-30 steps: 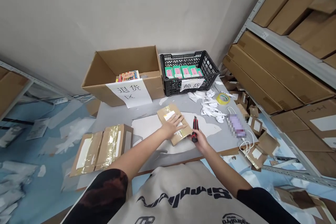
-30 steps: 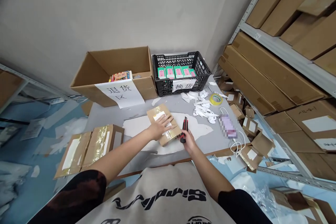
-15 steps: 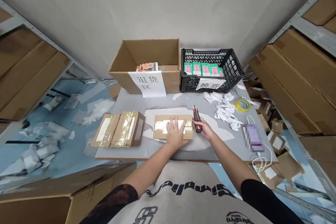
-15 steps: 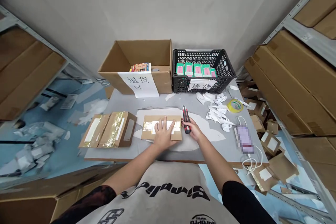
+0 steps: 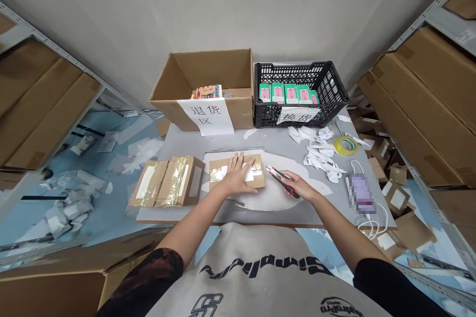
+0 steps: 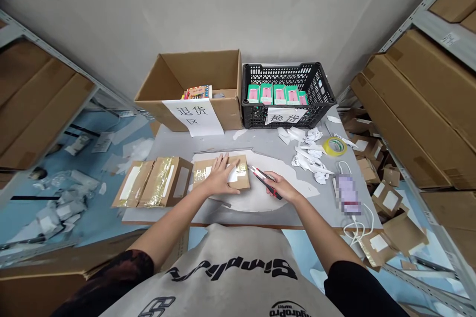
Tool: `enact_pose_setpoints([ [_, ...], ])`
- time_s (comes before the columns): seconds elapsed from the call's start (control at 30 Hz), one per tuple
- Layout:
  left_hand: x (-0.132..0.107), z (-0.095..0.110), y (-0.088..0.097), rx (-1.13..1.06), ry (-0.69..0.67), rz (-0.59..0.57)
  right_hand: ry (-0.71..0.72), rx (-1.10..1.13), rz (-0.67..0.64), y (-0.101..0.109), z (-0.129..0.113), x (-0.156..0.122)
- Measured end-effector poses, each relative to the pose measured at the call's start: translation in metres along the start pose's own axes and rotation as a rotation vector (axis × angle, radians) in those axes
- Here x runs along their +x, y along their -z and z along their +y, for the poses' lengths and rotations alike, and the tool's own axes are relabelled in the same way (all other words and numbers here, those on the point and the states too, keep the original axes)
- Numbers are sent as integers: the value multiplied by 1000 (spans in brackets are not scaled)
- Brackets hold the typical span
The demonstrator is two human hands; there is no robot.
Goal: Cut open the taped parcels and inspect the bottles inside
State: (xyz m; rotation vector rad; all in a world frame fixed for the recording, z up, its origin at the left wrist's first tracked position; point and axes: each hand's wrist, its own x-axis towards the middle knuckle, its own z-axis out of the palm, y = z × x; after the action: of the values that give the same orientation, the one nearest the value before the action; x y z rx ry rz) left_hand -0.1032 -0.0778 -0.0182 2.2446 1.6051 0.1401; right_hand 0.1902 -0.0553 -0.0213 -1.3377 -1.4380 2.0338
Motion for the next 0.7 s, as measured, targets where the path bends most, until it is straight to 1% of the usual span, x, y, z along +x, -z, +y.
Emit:
enact_pose_setpoints([
  [0.07, 6, -6, 5, 13, -50, -53, 9, 17, 3, -2, 1, 3],
  [0.13, 11, -7, 5, 47, -57, -68, 8, 44, 3, -4, 3, 8],
  [0.27, 14, 0, 3, 132, -40, -42, 13, 104, 12, -7, 11, 16],
  [0.4, 13, 5, 4, 181, -52, -12, 21, 140, -4, -6, 16, 17],
  [0.7, 12, 2, 5, 176, -92, -7, 10, 167, -23, 1, 16, 24],
])
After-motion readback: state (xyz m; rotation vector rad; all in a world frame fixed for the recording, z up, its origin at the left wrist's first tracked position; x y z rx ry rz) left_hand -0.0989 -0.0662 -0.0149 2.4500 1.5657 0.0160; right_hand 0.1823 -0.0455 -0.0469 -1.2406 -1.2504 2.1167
